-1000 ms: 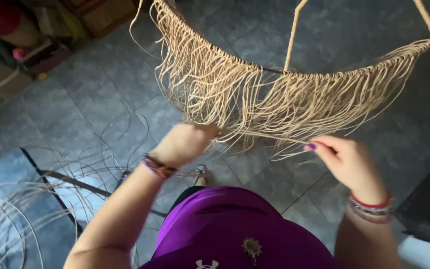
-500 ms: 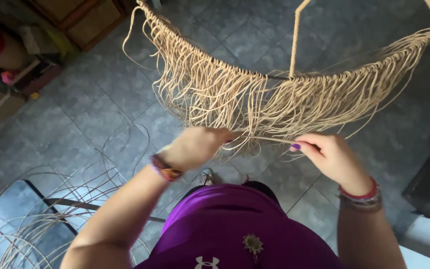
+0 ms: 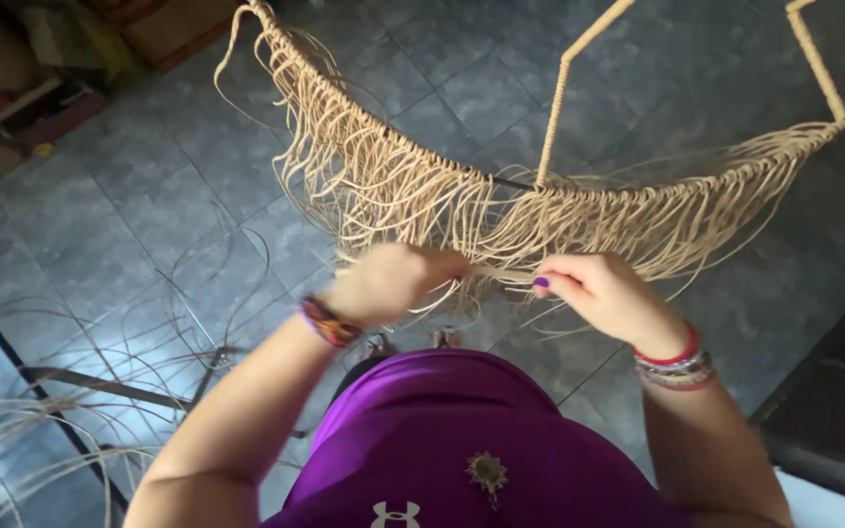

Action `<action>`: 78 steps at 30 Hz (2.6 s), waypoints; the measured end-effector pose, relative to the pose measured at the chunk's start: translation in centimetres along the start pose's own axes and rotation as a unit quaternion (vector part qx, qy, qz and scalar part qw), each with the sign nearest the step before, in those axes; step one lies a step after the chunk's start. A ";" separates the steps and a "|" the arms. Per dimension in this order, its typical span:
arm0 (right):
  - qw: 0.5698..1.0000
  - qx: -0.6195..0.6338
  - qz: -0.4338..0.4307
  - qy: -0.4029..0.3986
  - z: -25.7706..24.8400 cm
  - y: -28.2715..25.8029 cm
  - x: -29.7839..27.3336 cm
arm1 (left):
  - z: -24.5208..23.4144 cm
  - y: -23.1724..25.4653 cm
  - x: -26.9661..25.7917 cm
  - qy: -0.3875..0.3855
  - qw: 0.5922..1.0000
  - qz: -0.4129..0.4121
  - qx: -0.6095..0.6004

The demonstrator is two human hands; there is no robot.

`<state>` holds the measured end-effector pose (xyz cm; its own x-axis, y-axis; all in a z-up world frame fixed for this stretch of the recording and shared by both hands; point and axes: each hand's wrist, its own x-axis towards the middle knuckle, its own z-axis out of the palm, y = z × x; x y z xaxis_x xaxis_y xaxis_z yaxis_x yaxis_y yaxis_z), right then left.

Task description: Weaving natural fibers onto a frame to create a furniture piece

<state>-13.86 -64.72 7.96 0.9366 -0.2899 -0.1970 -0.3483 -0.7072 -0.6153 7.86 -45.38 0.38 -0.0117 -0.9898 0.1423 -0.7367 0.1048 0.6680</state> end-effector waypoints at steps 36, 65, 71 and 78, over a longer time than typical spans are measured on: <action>0.953 -0.265 -0.145 -0.036 4.3 11.7 5.2 | 2.2 -1.5 1.8 0.132 0.982 -0.080 0.111; 0.945 -0.279 -0.099 0.137 3.0 7.7 14.8 | 12.8 -3.4 12.1 0.183 0.933 -0.303 0.068; 0.967 -0.040 -0.088 0.237 4.8 5.9 8.7 | 13.3 -5.0 9.4 0.144 0.903 -0.304 -0.266; 0.946 0.313 0.039 0.069 5.4 5.9 5.2 | 7.7 3.7 5.9 0.075 0.992 -0.096 -0.042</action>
<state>-10.82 -66.96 -0.80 0.8801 -0.4373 -0.1849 -0.2837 -0.1719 -0.9434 -0.16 -51.61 -1.94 0.2284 -0.9673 0.1106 -0.6570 -0.0693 0.7507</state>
